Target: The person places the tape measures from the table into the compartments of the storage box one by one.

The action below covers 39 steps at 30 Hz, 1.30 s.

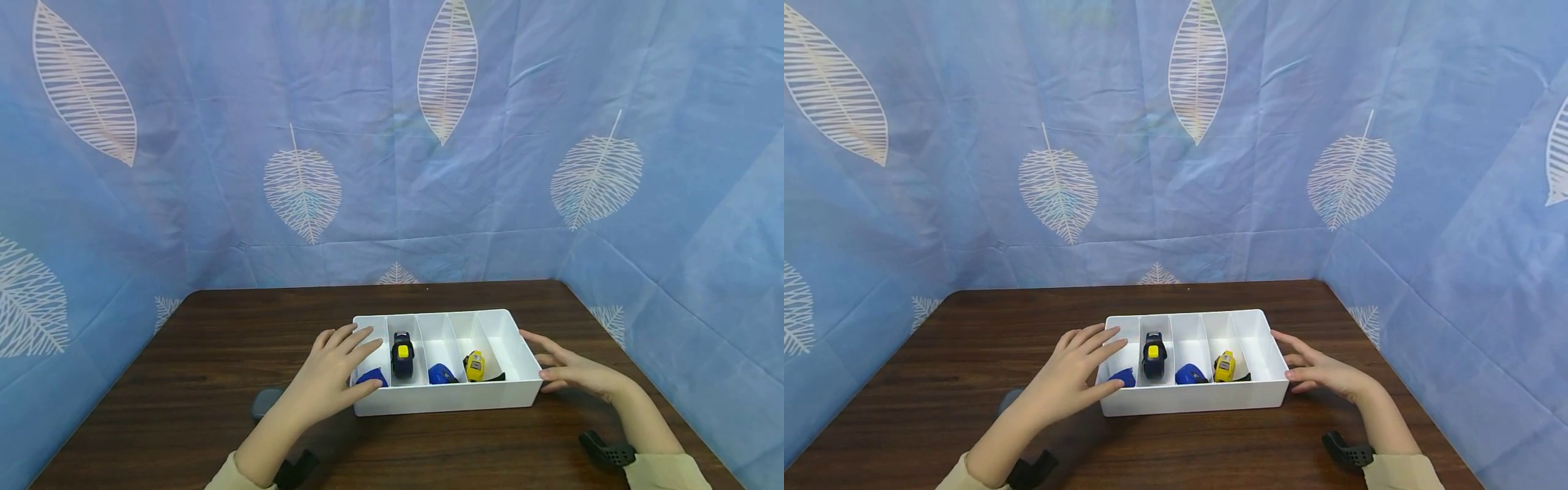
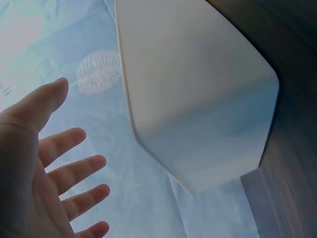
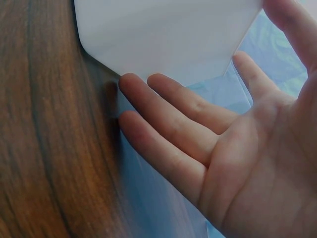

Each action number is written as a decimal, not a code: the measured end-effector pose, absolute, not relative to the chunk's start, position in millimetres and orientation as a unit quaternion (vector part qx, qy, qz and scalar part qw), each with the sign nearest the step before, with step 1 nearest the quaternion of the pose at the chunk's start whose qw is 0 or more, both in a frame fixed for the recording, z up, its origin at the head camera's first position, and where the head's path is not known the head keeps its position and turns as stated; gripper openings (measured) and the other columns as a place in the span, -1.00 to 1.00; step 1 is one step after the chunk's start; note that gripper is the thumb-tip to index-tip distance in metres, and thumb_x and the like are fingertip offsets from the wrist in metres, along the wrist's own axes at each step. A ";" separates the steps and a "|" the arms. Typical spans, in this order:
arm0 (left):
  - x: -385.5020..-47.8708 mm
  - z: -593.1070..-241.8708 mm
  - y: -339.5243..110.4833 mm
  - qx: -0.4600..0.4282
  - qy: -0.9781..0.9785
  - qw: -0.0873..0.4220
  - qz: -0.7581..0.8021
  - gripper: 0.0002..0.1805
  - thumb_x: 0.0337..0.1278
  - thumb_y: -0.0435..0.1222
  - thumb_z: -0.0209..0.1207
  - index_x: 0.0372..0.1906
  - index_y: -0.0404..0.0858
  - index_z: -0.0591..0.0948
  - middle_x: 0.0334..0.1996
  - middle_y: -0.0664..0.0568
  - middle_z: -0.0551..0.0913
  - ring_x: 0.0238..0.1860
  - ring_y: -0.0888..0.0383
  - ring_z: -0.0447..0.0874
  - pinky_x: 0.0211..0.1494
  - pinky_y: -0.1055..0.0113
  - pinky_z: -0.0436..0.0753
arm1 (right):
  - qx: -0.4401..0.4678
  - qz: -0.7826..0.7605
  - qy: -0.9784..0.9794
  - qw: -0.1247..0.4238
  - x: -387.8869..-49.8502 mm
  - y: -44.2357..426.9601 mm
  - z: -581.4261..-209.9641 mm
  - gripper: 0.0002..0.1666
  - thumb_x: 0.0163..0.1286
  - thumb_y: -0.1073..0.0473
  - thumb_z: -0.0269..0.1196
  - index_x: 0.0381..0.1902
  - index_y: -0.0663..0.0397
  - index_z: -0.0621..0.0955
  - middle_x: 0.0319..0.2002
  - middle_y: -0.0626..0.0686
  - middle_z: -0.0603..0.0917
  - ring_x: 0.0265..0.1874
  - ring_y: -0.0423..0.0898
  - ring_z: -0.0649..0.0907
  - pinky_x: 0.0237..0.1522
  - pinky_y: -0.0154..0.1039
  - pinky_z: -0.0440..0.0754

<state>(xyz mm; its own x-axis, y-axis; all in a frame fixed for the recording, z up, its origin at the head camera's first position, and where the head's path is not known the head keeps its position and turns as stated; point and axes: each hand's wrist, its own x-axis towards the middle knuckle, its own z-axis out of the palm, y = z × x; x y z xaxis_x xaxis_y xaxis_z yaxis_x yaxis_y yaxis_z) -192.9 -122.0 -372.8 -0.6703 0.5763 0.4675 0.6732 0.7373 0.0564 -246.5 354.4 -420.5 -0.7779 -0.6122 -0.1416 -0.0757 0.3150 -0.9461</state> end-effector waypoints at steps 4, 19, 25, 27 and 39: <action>-192.8 -373.7 -129.1 -0.340 -0.909 0.212 -0.114 -0.30 0.08 0.15 0.24 0.30 -0.06 0.48 0.32 -0.04 0.39 0.33 -0.10 0.23 0.25 -0.19 0.21 | -0.224 -0.542 0.771 0.248 -246.7 354.7 -420.5 -0.11 0.48 0.21 0.01 0.54 -0.13 -0.23 0.37 0.54 -0.03 0.20 0.27 0.42 0.01 0.13 0.52; -191.9 -375.4 -153.7 -0.313 -0.917 0.205 -0.142 -0.28 0.00 0.13 0.31 0.29 -0.05 0.49 0.31 0.00 0.40 0.36 -0.09 0.20 0.30 -0.23 0.14 | -0.219 -0.544 0.770 0.251 -246.0 353.7 -419.2 -0.10 0.46 0.18 0.03 0.54 -0.14 -0.22 0.38 0.54 -0.05 0.21 0.28 0.40 0.00 0.12 0.52; -191.5 -376.1 -164.4 -0.300 -0.922 0.189 -0.158 -0.24 -0.01 0.12 0.33 0.32 -0.05 0.45 0.35 0.03 0.35 0.38 -0.07 0.16 0.30 -0.23 0.09 | -0.218 -0.543 0.771 0.251 -246.4 353.7 -418.9 -0.10 0.46 0.17 0.03 0.54 -0.13 -0.22 0.38 0.53 -0.03 0.20 0.27 0.41 0.00 0.13 0.52; -191.8 -376.1 -167.7 -0.299 -0.922 0.185 -0.162 -0.23 0.00 0.15 0.30 0.33 -0.05 0.44 0.36 0.04 0.33 0.39 -0.07 0.15 0.30 -0.24 0.10 | -0.218 -0.543 0.771 0.250 -246.7 353.7 -418.8 -0.10 0.47 0.18 0.03 0.54 -0.12 -0.22 0.38 0.53 -0.02 0.20 0.26 0.42 0.00 0.12 0.52; -195.6 -374.2 -182.8 -0.314 -0.912 0.179 -0.192 -0.23 0.02 0.13 0.30 0.35 -0.07 0.43 0.36 0.03 0.33 0.38 -0.07 0.16 0.28 -0.21 0.11 | -0.226 -0.543 0.768 0.253 -246.4 353.3 -418.3 -0.12 0.48 0.21 -0.01 0.54 -0.12 -0.23 0.37 0.53 0.02 0.18 0.20 0.45 0.00 0.11 0.51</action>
